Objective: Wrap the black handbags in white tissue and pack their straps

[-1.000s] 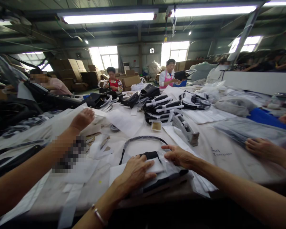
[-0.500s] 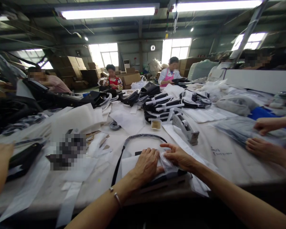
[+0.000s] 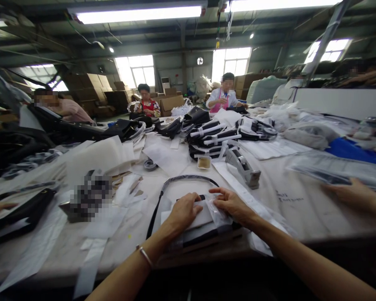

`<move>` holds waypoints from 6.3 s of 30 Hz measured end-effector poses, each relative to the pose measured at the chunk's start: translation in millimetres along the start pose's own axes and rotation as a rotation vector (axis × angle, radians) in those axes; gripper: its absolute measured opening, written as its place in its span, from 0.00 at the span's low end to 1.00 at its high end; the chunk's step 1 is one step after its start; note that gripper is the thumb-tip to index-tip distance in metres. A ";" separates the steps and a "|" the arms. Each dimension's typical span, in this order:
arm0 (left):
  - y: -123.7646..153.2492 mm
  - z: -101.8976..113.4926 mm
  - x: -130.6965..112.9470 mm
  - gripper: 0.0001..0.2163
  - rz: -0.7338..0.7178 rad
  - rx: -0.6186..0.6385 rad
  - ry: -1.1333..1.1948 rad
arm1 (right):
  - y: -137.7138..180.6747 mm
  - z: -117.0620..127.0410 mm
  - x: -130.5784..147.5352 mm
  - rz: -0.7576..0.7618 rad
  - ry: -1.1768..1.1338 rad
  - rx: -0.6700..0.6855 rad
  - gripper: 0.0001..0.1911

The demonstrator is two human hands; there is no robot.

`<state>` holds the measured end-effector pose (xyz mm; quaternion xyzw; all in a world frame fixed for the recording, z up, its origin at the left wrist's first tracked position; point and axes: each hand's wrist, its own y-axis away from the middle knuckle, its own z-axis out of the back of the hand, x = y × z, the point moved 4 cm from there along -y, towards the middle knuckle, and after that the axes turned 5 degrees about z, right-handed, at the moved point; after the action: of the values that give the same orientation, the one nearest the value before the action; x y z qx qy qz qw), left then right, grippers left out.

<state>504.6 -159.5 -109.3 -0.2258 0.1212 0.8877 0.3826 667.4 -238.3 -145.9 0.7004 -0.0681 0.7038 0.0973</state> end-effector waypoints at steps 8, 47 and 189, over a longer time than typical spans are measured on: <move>-10.4 -18.1 -8.7 0.10 -0.016 -0.013 -0.135 | 3.4 -2.5 5.4 0.052 0.259 -0.030 0.21; 63.6 34.9 37.5 0.19 -0.232 0.113 -0.145 | -34.7 -90.4 14.4 -0.010 -0.179 0.009 0.16; 71.3 6.0 136.5 0.15 0.606 -0.336 0.967 | -9.6 -161.0 20.6 0.566 0.915 0.081 0.09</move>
<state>367.8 -120.3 -168.4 -0.6171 0.1987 0.7609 -0.0275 513.0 -190.7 -127.2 0.2799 -0.1775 0.9378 -0.1033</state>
